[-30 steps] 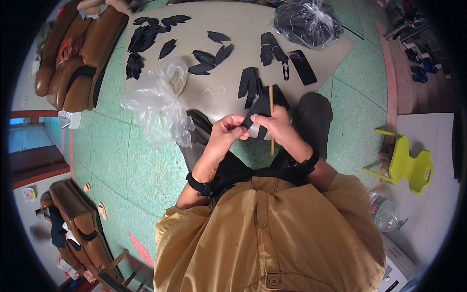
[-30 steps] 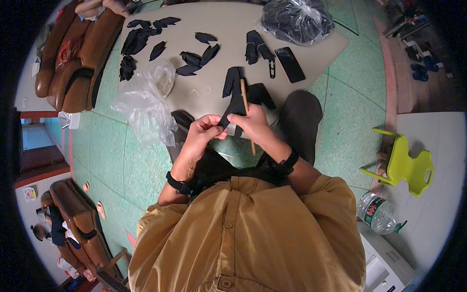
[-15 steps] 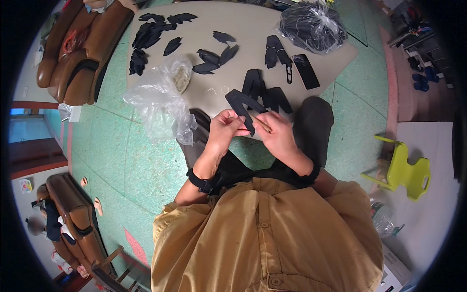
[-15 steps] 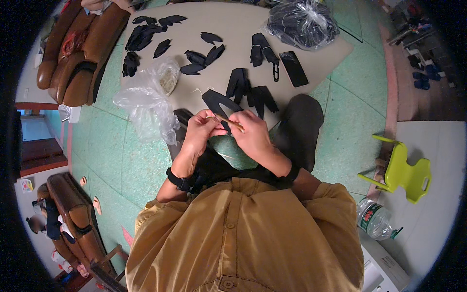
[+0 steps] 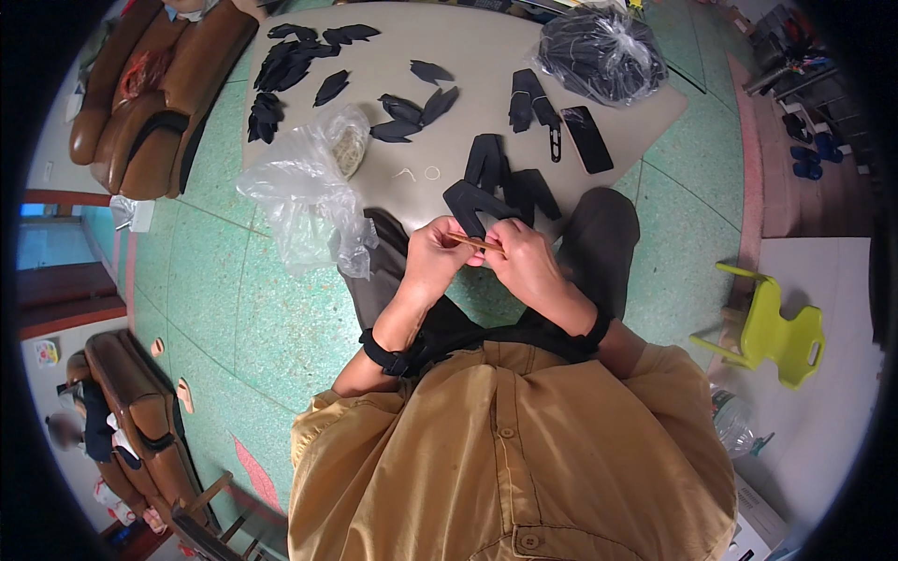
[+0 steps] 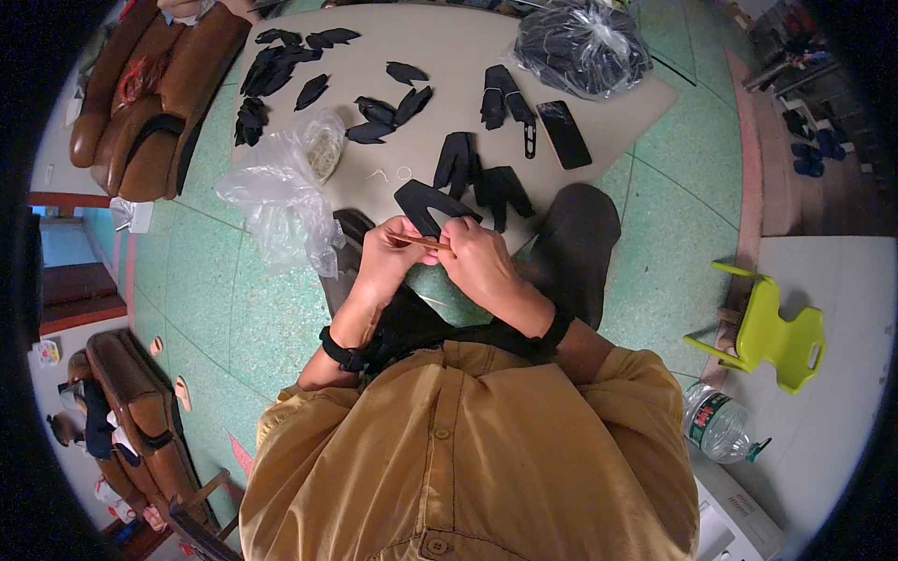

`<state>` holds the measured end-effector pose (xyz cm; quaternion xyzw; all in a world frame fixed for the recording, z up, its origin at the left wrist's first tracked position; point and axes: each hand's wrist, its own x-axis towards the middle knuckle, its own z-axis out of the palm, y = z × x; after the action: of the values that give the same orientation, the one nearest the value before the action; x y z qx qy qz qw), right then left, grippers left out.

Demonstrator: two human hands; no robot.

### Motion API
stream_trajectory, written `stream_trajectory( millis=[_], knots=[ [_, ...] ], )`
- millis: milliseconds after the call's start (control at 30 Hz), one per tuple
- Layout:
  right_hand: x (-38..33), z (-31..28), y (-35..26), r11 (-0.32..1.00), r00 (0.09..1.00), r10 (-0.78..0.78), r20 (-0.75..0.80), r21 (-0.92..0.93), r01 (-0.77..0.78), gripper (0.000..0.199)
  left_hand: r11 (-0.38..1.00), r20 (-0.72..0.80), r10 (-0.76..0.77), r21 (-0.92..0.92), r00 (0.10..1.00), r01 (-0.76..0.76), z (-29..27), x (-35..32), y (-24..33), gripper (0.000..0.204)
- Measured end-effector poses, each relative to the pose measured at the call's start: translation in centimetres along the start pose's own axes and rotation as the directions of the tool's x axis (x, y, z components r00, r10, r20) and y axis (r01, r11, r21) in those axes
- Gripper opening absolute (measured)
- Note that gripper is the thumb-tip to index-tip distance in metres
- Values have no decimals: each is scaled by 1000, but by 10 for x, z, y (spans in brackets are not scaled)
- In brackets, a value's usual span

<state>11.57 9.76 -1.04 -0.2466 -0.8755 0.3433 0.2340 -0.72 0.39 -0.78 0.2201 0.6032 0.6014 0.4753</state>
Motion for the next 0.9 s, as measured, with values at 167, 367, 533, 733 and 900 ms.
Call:
stream_trajectory(
  millis=[167, 367, 533, 733, 900],
  knots=[
    [9, -4, 6, 983, 993, 77, 85, 161, -90, 12, 1000, -52, -4, 16, 999, 5, 1, 1, 1, 6],
    [12, -14, 3, 913, 982, 168, 89, 363, -189, 13, 999, -88, 40, 39, 995, -37, -2, 5, 1, 5],
    [9, -15, 8, 495, 827, 409, 384, 669, -555, 16, 983, -13, -10, -184, 1000, 7, 0, 5, 3, 6],
    [4, -5, 2, 438, 845, 407, 348, 737, -515, 14, 979, 44, -11, -201, 999, 19, -4, 4, 0, 6],
    [3, -4, -2, 354, 825, 413, 385, 767, -535, 16, 973, 43, 33, -232, 999, -22, -4, 3, -3, 8]
  ],
)
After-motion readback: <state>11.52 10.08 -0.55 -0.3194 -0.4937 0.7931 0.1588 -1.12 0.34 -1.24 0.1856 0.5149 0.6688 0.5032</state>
